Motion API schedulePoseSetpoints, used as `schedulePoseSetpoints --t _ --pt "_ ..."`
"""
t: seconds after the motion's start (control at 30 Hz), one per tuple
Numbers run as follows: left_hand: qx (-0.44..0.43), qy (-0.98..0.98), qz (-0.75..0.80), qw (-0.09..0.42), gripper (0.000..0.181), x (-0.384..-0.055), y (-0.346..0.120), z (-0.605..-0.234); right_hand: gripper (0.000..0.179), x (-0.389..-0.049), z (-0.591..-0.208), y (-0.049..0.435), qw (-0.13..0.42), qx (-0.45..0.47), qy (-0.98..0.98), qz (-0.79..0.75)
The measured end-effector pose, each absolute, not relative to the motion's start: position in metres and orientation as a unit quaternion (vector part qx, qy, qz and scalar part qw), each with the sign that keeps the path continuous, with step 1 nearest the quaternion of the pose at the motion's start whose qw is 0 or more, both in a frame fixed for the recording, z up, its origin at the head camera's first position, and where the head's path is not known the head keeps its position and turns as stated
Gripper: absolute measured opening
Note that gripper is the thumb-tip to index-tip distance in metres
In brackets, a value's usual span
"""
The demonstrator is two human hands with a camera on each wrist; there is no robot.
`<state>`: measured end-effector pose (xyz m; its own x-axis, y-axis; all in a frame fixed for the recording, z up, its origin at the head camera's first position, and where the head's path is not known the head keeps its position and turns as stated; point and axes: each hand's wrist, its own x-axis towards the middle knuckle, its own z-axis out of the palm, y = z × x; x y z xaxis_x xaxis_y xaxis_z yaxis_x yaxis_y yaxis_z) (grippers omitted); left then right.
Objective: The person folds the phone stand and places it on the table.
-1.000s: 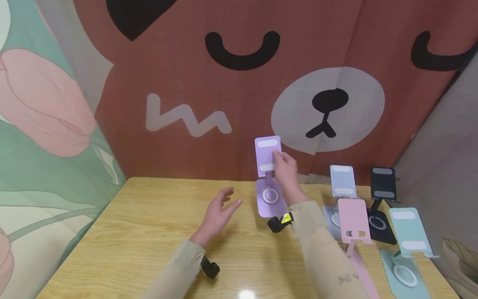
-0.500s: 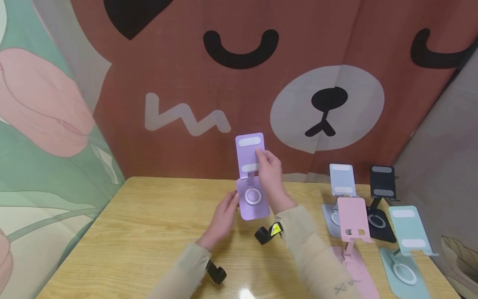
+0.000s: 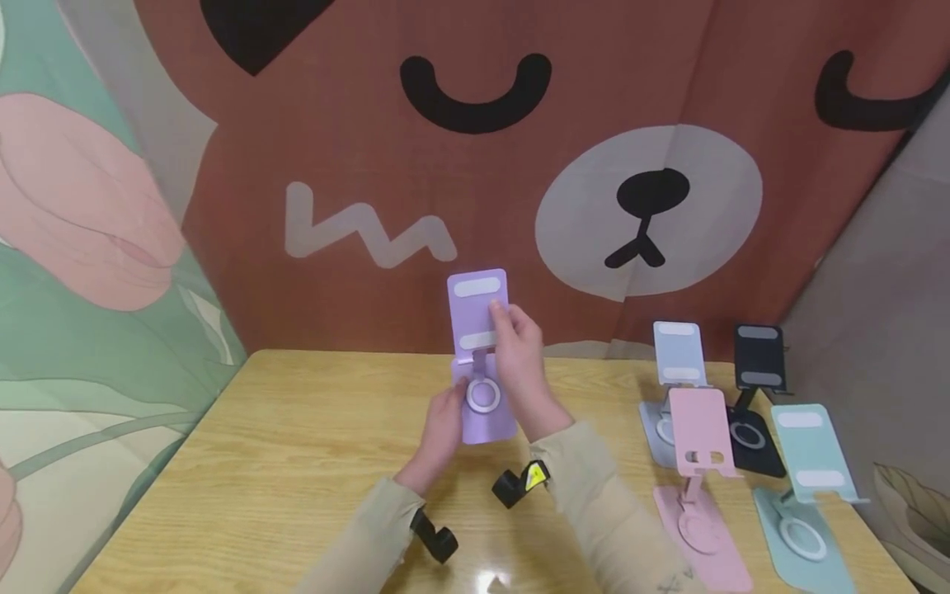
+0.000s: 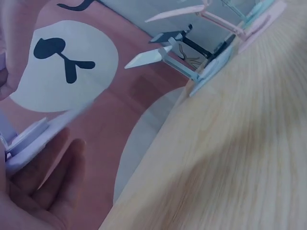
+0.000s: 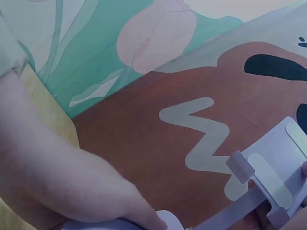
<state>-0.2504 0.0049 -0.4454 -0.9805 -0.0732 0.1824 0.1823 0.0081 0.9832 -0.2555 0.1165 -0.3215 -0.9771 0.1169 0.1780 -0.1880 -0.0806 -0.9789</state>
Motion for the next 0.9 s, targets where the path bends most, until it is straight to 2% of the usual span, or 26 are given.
schedulePoseSetpoints --t 0.17,0.4,0.6,0.9 --pt "-0.015 -0.689 -0.716 0.112 0.044 -0.250 0.006 -0.443 0.042 -0.254 -0.322 0.116 0.109 0.036 -0.679 0.725" --pt "-0.012 -0.684 -0.723 0.099 0.045 -0.245 0.006 -0.443 0.062 -0.255 -0.314 0.123 0.108 0.030 -0.702 0.704" --pt "-0.022 -0.677 -0.728 0.104 0.046 -0.241 0.008 -0.442 0.071 -0.259 -0.302 0.128 0.096 0.013 -0.711 0.697" --pt "-0.024 -0.672 -0.733 0.098 0.045 -0.240 0.009 -0.445 0.067 -0.259 -0.299 0.128 0.097 0.037 -0.722 0.684"
